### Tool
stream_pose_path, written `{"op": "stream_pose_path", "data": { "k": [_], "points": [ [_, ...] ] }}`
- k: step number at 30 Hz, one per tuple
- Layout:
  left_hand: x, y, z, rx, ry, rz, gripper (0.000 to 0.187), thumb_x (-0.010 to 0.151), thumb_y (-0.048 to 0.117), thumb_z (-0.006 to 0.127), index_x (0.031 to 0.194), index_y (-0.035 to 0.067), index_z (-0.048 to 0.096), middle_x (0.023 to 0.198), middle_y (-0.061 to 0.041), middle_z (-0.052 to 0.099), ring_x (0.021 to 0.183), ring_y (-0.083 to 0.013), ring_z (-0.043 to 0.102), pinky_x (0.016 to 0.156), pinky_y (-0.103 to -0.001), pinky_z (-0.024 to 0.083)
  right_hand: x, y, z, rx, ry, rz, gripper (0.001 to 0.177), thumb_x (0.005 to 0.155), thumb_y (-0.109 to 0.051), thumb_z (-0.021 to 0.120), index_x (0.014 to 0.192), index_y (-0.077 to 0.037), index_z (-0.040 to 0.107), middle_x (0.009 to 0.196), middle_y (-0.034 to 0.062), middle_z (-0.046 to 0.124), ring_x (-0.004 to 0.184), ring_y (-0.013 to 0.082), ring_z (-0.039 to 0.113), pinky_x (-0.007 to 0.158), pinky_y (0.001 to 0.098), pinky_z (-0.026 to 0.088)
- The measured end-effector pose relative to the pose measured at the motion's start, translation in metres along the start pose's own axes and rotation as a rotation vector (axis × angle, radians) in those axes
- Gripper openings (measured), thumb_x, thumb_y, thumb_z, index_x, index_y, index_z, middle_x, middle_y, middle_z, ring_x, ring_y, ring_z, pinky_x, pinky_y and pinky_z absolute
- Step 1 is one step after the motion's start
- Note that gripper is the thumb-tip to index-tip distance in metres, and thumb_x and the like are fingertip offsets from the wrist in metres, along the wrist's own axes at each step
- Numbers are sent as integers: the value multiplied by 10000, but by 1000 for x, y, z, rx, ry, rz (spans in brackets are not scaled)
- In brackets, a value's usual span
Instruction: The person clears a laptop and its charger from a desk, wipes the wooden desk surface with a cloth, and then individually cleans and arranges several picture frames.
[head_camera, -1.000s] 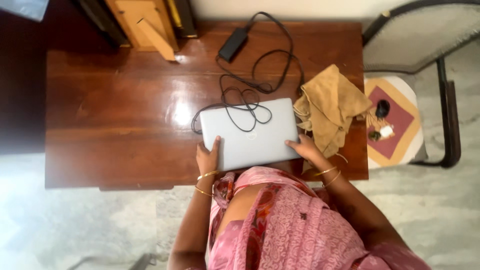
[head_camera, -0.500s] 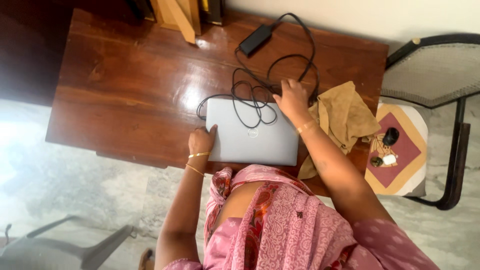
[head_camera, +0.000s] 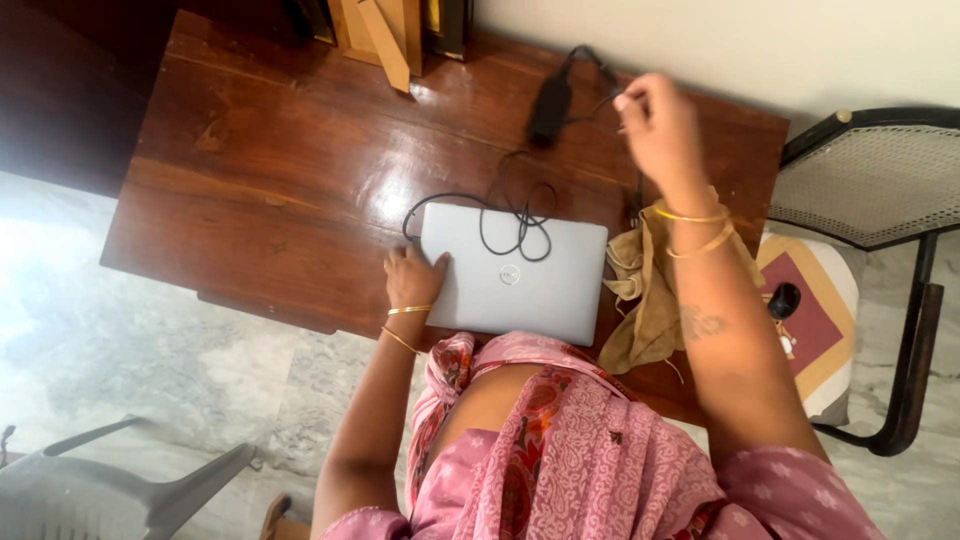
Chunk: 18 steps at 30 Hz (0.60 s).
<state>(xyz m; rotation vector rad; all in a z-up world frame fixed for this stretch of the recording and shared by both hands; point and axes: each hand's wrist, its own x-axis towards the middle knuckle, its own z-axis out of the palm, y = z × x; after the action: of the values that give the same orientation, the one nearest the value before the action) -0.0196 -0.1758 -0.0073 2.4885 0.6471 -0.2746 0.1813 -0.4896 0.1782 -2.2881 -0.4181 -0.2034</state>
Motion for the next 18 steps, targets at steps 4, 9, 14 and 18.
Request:
{"op": "stream_pose_path", "data": {
  "k": [4,9,14,18],
  "points": [
    [3,44,-3,-127,111,327,847,799,430,830,1422,-35,494,1466,-286,427,1366,-439,402,1152,-511,349,-13,-40,-43,189,40,-104,140,1102,-22,684,1142,21,558,948,72,661,805,127,659,707,246,515],
    [12,114,-1,-256,4,632,1025,690,391,917,1487,-12,415,1558,-259,362,1464,-457,297,1213,-509,283,-39,-61,-59,341,115,-82,87,1119,25,611,1163,33,537,984,61,647,822,122,678,750,243,560],
    [-1,168,16,-144,-147,773,1127,632,444,940,1502,21,362,1574,-264,319,1466,-449,260,1208,-493,245,-68,-62,-98,414,201,-105,64,1192,7,589,1165,19,532,911,66,608,761,150,676,720,290,593],
    [-20,197,38,-256,-243,807,1172,700,512,917,1526,-29,286,1555,-303,317,1468,-456,282,1200,-491,273,-97,-78,-125,749,263,-16,94,1256,-76,576,1207,-10,531,835,44,515,726,164,594,781,376,630]
  ]
}}
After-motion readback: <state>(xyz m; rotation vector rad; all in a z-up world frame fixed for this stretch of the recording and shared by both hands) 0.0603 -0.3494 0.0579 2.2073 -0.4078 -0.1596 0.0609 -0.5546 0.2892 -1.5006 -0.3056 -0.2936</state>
